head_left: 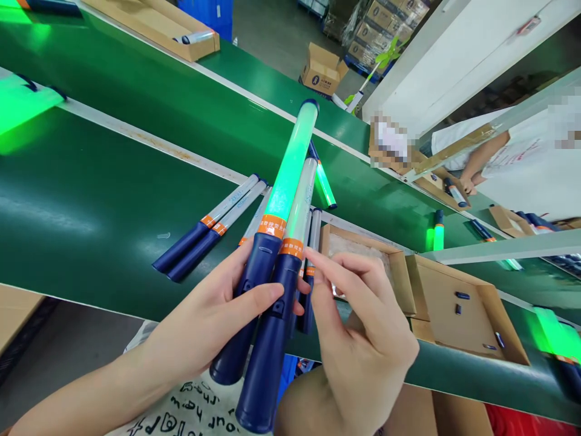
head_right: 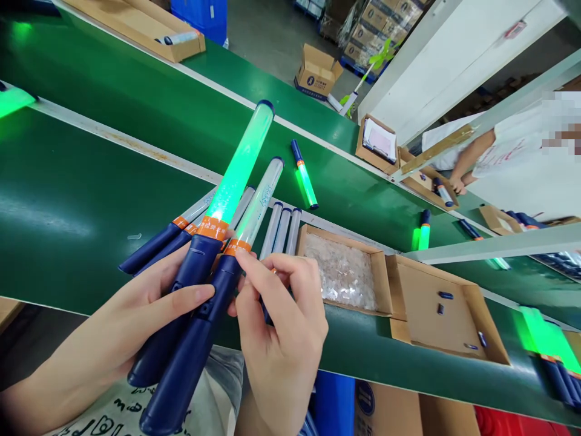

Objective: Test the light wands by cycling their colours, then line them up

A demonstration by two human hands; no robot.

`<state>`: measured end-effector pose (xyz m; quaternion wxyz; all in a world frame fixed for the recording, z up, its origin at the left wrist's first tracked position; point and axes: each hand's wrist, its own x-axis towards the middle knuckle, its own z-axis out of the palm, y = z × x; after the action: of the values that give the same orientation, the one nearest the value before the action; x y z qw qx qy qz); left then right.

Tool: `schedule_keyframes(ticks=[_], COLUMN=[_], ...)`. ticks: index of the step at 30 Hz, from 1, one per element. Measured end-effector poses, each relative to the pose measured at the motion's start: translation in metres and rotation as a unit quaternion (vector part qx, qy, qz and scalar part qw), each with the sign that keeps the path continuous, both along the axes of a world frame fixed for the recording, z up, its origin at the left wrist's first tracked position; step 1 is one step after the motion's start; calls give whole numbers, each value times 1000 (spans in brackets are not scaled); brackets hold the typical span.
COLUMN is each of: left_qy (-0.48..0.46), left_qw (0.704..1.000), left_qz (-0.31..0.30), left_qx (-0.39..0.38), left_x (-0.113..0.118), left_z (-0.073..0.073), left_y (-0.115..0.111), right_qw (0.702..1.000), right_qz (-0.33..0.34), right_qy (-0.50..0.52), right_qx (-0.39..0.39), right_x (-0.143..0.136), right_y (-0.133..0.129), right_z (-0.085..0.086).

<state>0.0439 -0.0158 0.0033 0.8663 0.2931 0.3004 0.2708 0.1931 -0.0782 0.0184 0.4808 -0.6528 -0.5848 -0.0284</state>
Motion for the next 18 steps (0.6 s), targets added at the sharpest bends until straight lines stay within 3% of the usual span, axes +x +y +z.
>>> schedule_keyframes(ticks=[6, 13, 18], left_qy=[36, 40, 34], left_qw=[998, 999, 998], left_qz=[-5, 11, 15], left_qx=[60, 19, 46], left_x=[-3, 1, 2], left_z=[-1, 3, 3], left_y=[0, -2, -1], right_qw=[999, 995, 995], right_qz=[39, 31, 18], right_qy=[-14, -73, -92], right_qx=[-20, -52, -35], right_x=[1, 3, -1], right_y=[-4, -6, -6], right_z=[5, 0, -7])
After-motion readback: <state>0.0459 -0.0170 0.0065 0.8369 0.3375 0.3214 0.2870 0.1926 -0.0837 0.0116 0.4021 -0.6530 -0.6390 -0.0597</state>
